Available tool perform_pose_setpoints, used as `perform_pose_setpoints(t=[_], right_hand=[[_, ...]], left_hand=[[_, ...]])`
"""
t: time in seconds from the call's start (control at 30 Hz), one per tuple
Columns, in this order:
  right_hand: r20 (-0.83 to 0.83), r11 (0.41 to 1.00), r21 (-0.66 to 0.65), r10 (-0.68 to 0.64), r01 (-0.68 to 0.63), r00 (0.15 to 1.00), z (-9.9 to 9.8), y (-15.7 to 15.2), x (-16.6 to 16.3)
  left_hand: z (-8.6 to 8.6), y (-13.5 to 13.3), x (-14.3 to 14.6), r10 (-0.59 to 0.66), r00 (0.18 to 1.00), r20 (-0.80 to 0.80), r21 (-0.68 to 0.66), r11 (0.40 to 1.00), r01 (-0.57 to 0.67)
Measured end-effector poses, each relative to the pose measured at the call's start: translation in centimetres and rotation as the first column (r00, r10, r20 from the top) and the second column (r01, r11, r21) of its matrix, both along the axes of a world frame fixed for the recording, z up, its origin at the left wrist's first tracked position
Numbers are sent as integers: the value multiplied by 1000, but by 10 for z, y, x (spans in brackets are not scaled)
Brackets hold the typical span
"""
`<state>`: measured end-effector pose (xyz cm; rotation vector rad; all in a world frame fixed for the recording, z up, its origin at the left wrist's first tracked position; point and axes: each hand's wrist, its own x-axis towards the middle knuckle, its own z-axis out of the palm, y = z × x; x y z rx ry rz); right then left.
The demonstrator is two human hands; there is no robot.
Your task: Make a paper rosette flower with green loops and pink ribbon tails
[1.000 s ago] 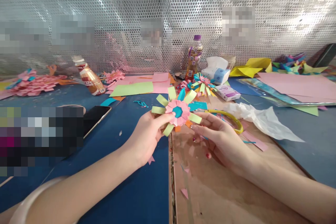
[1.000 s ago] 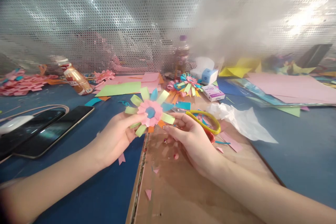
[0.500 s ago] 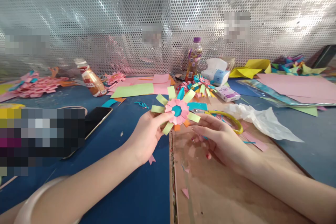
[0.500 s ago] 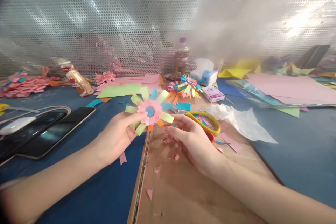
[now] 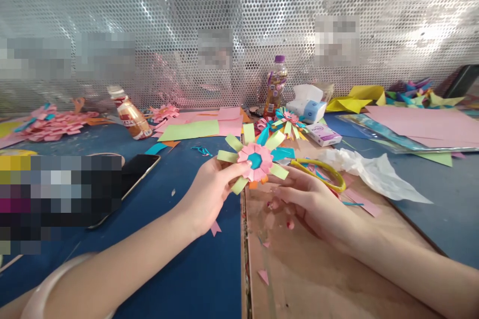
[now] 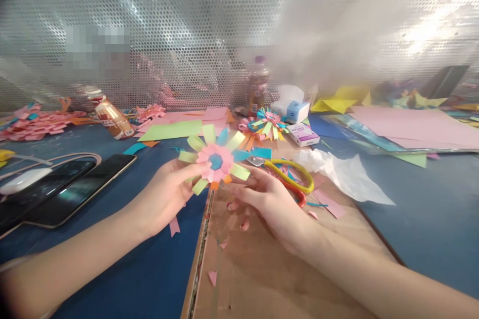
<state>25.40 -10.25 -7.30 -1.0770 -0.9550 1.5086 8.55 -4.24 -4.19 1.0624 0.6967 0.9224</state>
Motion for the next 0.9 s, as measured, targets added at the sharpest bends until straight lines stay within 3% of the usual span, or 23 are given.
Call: perform_pose_setpoints(t=[0.17,0.9], right_hand=[[-77,998,-57,-46,42,996,2,1,2],[-86,993,-94,-73,65,994,3,0,4]], left_hand=[[-2,2,-1,7,1000,-12,31,999,-6],[0,2,0,37,997,-67,39,999,-35]])
